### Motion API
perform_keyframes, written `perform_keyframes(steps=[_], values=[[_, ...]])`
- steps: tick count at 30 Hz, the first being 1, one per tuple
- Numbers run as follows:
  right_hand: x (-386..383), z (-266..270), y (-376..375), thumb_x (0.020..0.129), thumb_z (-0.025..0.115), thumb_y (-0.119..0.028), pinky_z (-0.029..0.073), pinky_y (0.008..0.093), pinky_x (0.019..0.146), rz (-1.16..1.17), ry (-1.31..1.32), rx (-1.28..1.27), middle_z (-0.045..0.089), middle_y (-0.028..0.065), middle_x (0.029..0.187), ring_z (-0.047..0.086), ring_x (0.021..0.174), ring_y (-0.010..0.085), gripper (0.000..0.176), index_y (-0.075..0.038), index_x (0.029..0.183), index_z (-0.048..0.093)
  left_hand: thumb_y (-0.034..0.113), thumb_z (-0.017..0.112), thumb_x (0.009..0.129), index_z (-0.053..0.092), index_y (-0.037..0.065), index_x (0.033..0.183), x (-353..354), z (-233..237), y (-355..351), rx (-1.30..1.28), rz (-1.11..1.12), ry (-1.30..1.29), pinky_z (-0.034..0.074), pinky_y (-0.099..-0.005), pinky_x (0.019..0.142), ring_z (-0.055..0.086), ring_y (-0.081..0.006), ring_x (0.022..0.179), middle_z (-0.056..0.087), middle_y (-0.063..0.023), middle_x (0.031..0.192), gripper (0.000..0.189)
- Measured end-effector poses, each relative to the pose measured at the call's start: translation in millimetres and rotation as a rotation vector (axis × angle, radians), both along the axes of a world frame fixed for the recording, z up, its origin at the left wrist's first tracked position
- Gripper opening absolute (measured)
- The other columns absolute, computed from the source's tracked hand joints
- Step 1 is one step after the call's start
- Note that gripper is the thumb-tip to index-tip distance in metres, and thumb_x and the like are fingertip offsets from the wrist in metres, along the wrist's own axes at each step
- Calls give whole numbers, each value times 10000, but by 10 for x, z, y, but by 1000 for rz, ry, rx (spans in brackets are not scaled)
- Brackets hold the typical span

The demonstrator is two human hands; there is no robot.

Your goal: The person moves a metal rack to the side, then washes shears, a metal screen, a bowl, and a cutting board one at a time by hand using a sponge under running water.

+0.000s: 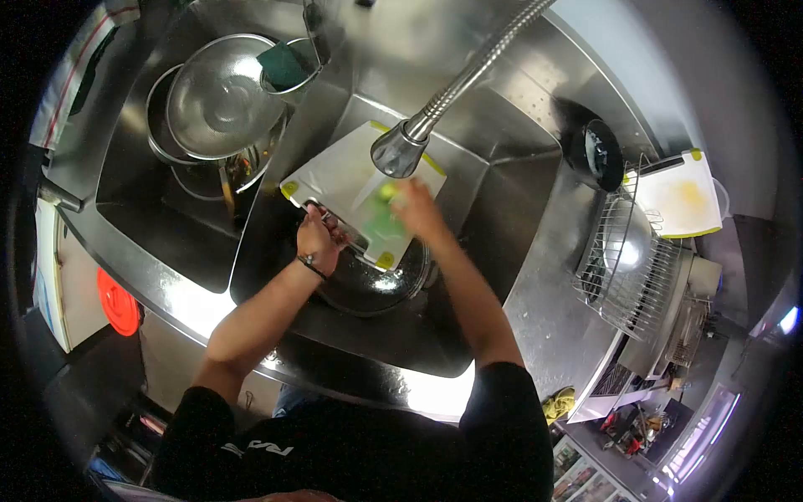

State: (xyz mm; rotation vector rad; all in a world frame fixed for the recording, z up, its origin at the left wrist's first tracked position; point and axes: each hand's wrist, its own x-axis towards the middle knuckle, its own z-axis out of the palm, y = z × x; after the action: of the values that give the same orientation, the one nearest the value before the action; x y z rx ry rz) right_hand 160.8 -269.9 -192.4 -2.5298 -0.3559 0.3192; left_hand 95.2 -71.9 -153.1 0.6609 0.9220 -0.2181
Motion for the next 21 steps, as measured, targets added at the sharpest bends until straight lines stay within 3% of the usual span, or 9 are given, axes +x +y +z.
perform_keyframes(steps=[2,6,7,9,12,15,17,19,21], values=[[78,-163,-101,753,570,-203,428,422,829,-129,33,-100,517,186,1046,511,992,351,361,-58,1068,470,431,341,939,391,132,899,1,29,-8,44,-53,-45,410,-291,510,384,-106,487,364,17,602,306],[-224,193,98,772,554,-229,460,447,771,11,-15,-146,531,155,998,552,932,345,352,-96,1089,480,415,324,946,398,128,917,28,17,-3,44,-47,-10,416,-307,509,372,-104,477,343,21,583,298],[-295,326,166,780,540,-239,465,447,761,115,-25,-140,553,151,1000,569,906,341,340,-107,1090,492,360,348,947,396,121,913,37,24,3,26,-43,25,417,-320,509,370,-112,482,338,17,592,247],[-112,165,15,788,529,-259,469,442,758,9,26,-99,581,154,1013,578,906,330,293,-100,1034,529,305,372,948,394,114,910,-20,41,-18,7,-41,72,418,-332,508,368,-120,488,333,14,602,197],[185,163,51,789,533,-276,466,435,763,-120,283,-423,594,197,984,581,876,361,317,-56,1017,554,134,479,876,392,50,980,18,101,-88,160,-174,-24,406,-308,477,367,-105,472,369,-7,617,160],[-60,132,406,803,494,-298,453,437,820,226,-91,-136,585,219,1024,576,931,352,411,-73,1147,510,71,533,826,356,27,1028,13,73,-57,242,-137,57,405,-300,465,384,-108,476,391,-21,624,272],[138,-271,186,816,489,-295,452,448,801,150,-97,-87,604,213,962,579,908,369,389,-82,1142,498,40,567,792,310,18,1066,-35,-39,-18,279,-195,62,405,-300,455,403,-115,484,402,-30,624,377],[471,-217,86,806,537,-218,437,463,796,-139,71,-168,602,218,939,575,917,374,326,-79,1096,483,30,583,772,287,16,1086,29,76,-23,264,-193,24,408,-294,445,413,-124,486,426,-47,652,432],[385,-133,231,819,535,-218,434,468,781,-113,93,-198,596,234,913,570,906,390,285,-81,1060,469,12,592,754,285,11,1085,71,133,-44,308,-181,24,422,-299,448,427,-133,493,448,-72,706,452]])
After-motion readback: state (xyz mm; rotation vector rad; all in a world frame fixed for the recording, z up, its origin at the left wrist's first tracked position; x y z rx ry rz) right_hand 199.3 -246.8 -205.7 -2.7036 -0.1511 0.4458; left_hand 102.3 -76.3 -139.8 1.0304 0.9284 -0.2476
